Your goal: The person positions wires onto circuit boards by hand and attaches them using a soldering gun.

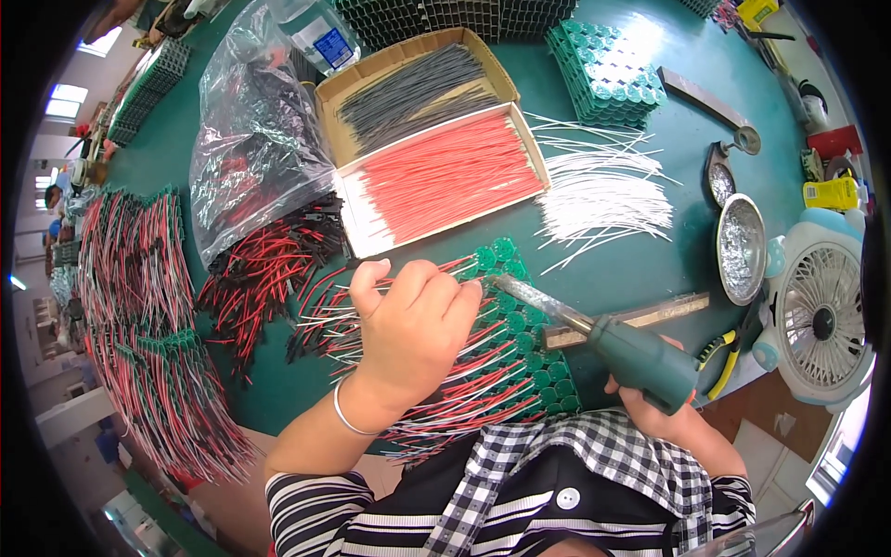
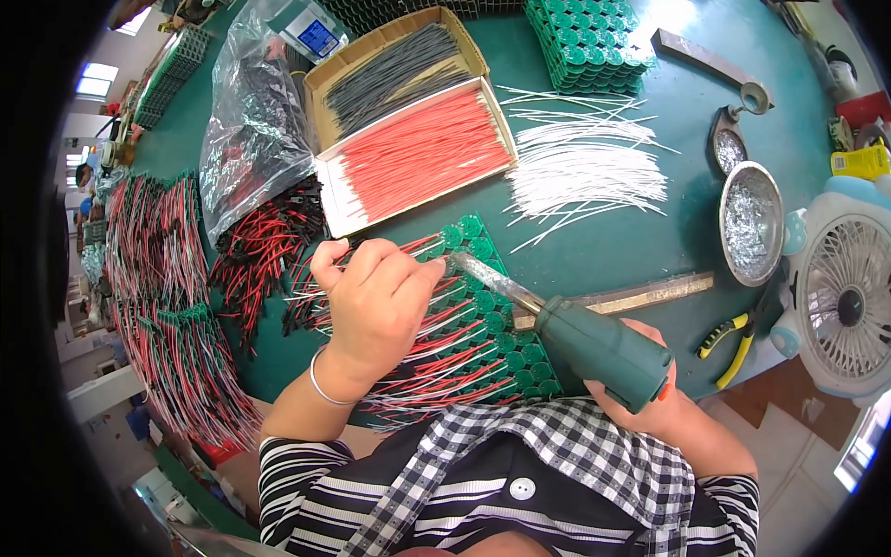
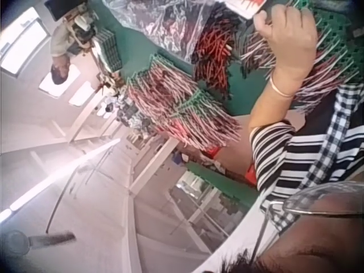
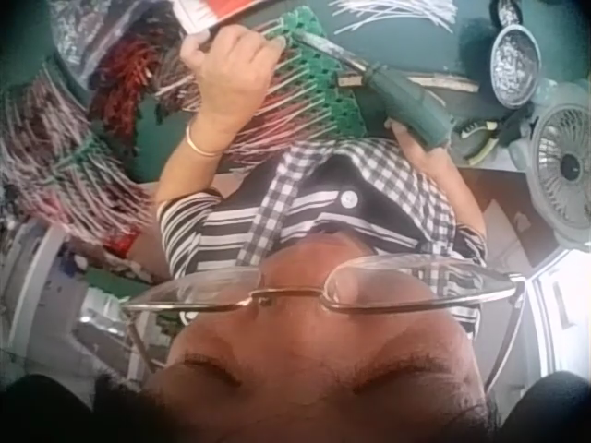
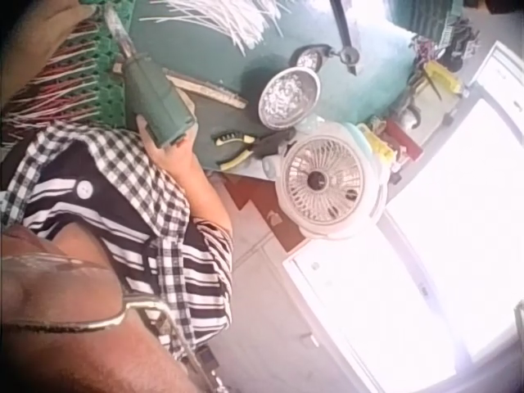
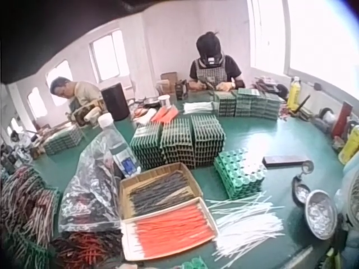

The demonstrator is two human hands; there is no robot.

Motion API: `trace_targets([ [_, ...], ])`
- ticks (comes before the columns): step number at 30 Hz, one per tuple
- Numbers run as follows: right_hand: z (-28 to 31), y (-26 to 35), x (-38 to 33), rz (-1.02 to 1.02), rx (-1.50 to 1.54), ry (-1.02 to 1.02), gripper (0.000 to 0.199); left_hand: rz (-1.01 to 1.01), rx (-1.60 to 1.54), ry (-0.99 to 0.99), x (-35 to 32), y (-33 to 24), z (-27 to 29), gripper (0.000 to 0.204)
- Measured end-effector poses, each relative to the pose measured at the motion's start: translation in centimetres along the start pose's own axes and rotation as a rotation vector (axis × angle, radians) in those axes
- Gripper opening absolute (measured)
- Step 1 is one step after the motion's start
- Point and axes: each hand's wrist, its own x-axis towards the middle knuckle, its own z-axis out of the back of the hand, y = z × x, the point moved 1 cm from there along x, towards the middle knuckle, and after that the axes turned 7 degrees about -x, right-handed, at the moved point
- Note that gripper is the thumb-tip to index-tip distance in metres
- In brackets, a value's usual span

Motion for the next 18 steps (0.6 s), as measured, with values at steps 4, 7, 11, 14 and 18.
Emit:
trace_targets([
  [4, -0.3, -0.3, -0.5, 0.038, -0.064, -0.019, 0.027, -0.008, 0.008, 0.0, 0.0, 0.1, 0.0, 0.01],
  [7, -0.4, -0.5, -0.7, -0.01, -0.094, -0.032, 0.025, -0.004, 0.003, 0.004, 0.1, 0.0, 0.1, 0.01],
  [11, -0.3, -0.3, -0.4, 0.061, -0.142, -0.041, 0.024, -0.002, -0.007, 0.005, 0.2, 0.1, 0.0, 0.01],
  [14, 0.0, 0.0, 0.1, 0.057, -0.106, -0.059, 0.025, -0.006, -0.011, -0.001, 0.3, 0.0, 0.0, 0.009],
  [18, 0.9, 1.0, 0.3, -0.045, -0.007, -0.034, 0.036, -0.002, 0.003, -0.009, 0.2, -0.1, 0.1, 0.009],
])
